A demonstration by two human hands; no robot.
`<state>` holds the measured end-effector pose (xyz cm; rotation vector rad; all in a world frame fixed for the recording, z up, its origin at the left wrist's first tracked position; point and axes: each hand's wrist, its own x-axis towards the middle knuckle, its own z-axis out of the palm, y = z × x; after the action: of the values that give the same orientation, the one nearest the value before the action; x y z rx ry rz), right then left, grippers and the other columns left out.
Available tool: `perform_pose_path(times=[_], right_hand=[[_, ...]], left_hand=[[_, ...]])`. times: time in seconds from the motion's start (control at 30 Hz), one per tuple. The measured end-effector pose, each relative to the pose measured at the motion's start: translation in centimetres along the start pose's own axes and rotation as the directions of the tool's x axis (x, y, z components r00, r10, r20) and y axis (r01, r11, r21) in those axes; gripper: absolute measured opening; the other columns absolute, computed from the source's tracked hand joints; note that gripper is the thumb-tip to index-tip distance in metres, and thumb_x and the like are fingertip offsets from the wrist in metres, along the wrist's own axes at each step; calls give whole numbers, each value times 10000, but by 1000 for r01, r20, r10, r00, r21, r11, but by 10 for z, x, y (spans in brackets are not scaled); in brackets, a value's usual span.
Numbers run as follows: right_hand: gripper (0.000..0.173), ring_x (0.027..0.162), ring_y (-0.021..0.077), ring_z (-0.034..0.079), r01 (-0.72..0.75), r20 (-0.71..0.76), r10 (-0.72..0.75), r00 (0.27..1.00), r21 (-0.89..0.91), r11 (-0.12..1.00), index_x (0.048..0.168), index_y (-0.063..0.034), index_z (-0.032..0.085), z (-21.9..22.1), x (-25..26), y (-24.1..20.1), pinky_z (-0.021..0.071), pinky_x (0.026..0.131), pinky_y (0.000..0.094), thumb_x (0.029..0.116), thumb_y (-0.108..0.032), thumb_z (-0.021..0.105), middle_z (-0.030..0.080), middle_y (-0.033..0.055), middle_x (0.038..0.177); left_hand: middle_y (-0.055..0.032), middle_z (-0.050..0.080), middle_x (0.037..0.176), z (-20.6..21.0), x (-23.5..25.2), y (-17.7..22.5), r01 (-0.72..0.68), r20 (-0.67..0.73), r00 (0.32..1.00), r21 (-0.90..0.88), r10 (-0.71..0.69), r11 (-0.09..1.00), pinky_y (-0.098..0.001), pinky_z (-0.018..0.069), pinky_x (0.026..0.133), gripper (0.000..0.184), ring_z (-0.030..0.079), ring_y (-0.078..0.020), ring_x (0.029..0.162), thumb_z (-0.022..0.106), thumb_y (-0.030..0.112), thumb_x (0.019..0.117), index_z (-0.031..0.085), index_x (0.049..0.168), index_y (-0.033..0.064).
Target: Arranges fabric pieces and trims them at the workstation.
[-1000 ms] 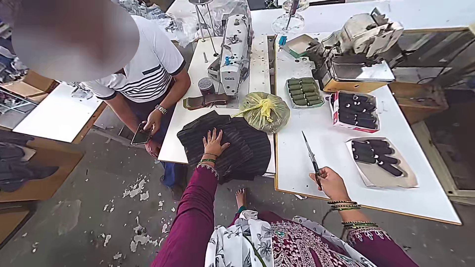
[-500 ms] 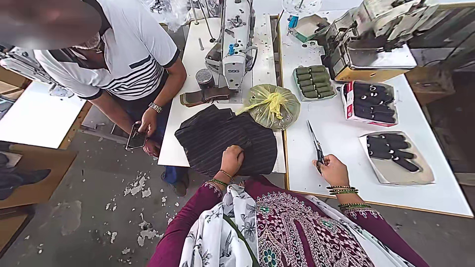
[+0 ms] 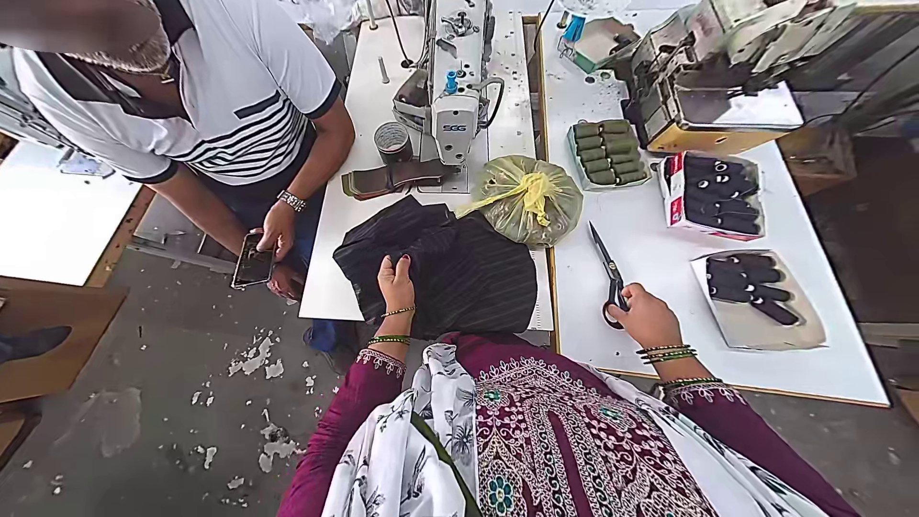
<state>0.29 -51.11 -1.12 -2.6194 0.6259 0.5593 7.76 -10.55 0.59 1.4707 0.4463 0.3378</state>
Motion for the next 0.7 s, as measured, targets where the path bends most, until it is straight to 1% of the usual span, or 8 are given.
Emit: perform_pose_path(times=[0.17, 0.27, 0.37, 0.47, 0.53, 0.57, 0.63, 0.7], right_hand=[[525, 1249, 510, 554, -94, 83, 103, 991, -102, 990, 1338, 106, 532, -11, -1, -22, 438, 1008, 653, 935, -170, 724, 553, 357, 1341], [574, 1281, 540, 510, -86, 57, 96, 994, -165, 983, 1408, 87, 494, -15, -5, -46, 461, 982, 660, 902, -82, 706, 449, 356, 1450], [478, 1270, 547, 521, 250, 52, -248, 967, -44, 967, 1386, 88, 532, -6, -11, -72, 444, 1018, 657, 940, -45, 640, 488, 375, 1407], [428, 1115, 507, 636, 659, 22, -661, 750, 58, 749, 1390, 30, 582, 27, -22, -112, 520, 911, 623, 974, -66, 567, 605, 338, 1273], [459, 980, 484, 677, 793, 34, -795, 605, 65, 606, 1421, -29, 595, 52, -26, -137, 547, 800, 608, 984, -168, 566, 650, 315, 1173], [478, 987, 476, 679, 801, 123, -797, 591, 27, 598, 1444, -50, 581, 59, -26, -149, 546, 809, 602, 1011, -249, 556, 655, 304, 1176], [515, 1172, 434, 628, 707, 422, -615, 667, -96, 701, 1439, -61, 559, 55, -23, -177, 488, 968, 587, 1076, -418, 483, 628, 262, 1291], [581, 1201, 419, 618, 669, 473, -542, 694, -146, 729, 1422, -32, 546, 49, -22, -201, 478, 991, 577, 1070, -488, 471, 622, 254, 1302]], left_hand=[[-84, 610, 949, -1, -11, -6, 109, -25, 994, -56, -111, 992, -194, 510, 818, 181, 603, -31, 850, 434, -28, 1046, 542, 1162, -115], [-199, 596, 1168, -9, -4, -2, 250, -125, 961, 3, -247, 968, -253, 473, 932, 270, 586, -124, 1026, 414, 29, 1084, 513, 1283, -123], [-269, 537, 1389, -26, 4, -14, 352, -92, 935, 97, -344, 931, -325, 426, 1061, 356, 559, -214, 1225, 400, 64, 1098, 467, 1393, -123], [-286, 542, 1369, -33, 9, -27, 307, -16, 951, 139, -308, 941, -298, 440, 1048, 349, 573, -206, 1203, 413, 33, 1084, 463, 1376, -152], [-296, 539, 1376, -33, 8, -29, 290, 8, 955, 170, -295, 942, -296, 422, 1067, 352, 563, -214, 1225, 417, 22, 1080, 460, 1375, -164], [-303, 537, 1384, -33, 8, -30, 282, 18, 957, 188, -291, 941, -304, 413, 1081, 357, 558, -224, 1243, 417, 22, 1080, 455, 1380, -167], [-298, 577, 1318, -32, 9, -33, 253, 22, 964, 212, -263, 944, -315, 440, 1049, 331, 585, -225, 1186, 428, 14, 1071, 489, 1341, -167], [-292, 595, 1295, -32, 11, -34, 239, 28, 968, 216, -251, 947, -323, 455, 1038, 320, 602, -226, 1166, 431, 15, 1072, 505, 1330, -159]])
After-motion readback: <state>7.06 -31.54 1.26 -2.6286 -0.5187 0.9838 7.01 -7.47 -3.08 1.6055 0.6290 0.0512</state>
